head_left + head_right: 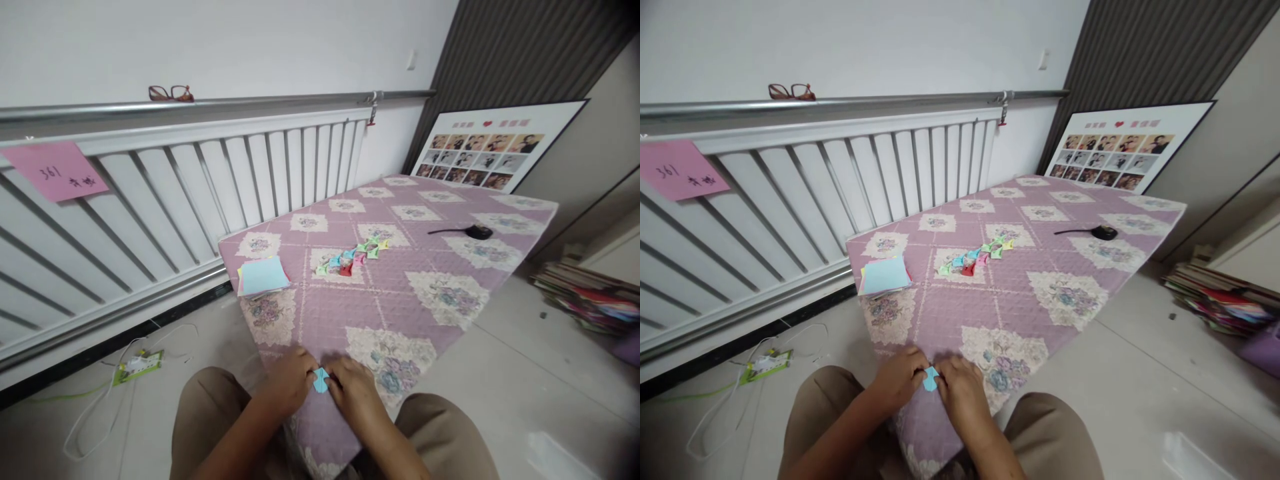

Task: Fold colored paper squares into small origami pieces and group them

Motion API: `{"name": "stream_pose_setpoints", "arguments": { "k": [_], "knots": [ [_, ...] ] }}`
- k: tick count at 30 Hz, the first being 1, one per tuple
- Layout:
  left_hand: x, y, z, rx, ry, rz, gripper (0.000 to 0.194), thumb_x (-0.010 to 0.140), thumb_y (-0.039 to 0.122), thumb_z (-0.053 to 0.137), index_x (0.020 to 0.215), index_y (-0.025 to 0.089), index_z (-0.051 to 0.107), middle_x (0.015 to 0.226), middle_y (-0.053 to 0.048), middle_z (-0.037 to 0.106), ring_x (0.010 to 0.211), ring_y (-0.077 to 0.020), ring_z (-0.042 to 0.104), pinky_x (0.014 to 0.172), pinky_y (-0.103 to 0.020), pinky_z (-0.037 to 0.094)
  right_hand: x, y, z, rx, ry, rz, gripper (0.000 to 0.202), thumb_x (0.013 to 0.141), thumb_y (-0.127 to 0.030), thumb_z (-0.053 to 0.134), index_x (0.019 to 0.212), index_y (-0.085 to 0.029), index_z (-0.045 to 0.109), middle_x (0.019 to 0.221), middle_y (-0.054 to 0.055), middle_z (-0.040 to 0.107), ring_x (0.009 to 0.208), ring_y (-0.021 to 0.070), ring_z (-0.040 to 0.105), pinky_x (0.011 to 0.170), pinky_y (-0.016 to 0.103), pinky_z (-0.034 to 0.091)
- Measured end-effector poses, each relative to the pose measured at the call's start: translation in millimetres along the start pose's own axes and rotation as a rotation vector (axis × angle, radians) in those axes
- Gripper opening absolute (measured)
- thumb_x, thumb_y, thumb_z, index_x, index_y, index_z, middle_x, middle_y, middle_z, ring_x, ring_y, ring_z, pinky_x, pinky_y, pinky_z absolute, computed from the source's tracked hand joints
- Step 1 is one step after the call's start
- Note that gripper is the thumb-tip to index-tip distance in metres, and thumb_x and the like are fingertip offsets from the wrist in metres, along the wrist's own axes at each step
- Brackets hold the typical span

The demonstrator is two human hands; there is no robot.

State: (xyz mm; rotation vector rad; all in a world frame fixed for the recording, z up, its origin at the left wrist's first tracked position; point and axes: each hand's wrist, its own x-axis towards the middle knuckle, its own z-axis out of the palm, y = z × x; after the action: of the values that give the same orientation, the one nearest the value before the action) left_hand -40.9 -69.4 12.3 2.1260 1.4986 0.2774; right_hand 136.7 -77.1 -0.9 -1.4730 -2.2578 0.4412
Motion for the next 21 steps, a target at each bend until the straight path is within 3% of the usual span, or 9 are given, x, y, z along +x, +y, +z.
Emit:
{"name": "stream_pose_setpoints", "arguments": {
  "k": [7,14,21],
  "knots": [
    [-3,-6,10.7,0.085,0.053,0.054,0.018,0.091,0.019,0.043,0.088,0.021,0.061,0.093,-0.002,0.058,0.084,-0.0158,0.052,0.075,-0.027,0.039,-1,-1,4,-0.037,0.026,-0.052,0.013,0.084,-0.013,0.053,0.08,-0.023,0.059,0.082,0.0,0.062,0.081,0.018,0.057,0.073,0.031,0.033],
    [-9,-15,26.4,0.342,0.12,0.186,0.02,0.094,0.023,0.044,0.082,0.019,0.06,0.089,-0.004,0.058,0.082,-0.0184,0.05,0.072,-0.03,0.039,-6,9,15,-0.182,0.073,-0.237,0.018,0.089,-0.017,0.052,0.072,-0.021,0.058,0.074,0.001,0.058,0.072,0.0173,0.052,0.07,0.031,0.035],
    [-21,-13,23.1,0.371,0.135,0.261,0.016,0.094,0.023,0.047,0.1,0.022,0.062,0.096,-0.004,0.062,0.086,-0.0187,0.052,0.075,-0.031,0.042,-16,6,9,-0.209,0.07,-0.306,0.014,0.09,-0.015,0.051,0.089,-0.022,0.063,0.083,0.002,0.061,0.079,0.0185,0.053,0.074,0.033,0.039]
  ]
}}
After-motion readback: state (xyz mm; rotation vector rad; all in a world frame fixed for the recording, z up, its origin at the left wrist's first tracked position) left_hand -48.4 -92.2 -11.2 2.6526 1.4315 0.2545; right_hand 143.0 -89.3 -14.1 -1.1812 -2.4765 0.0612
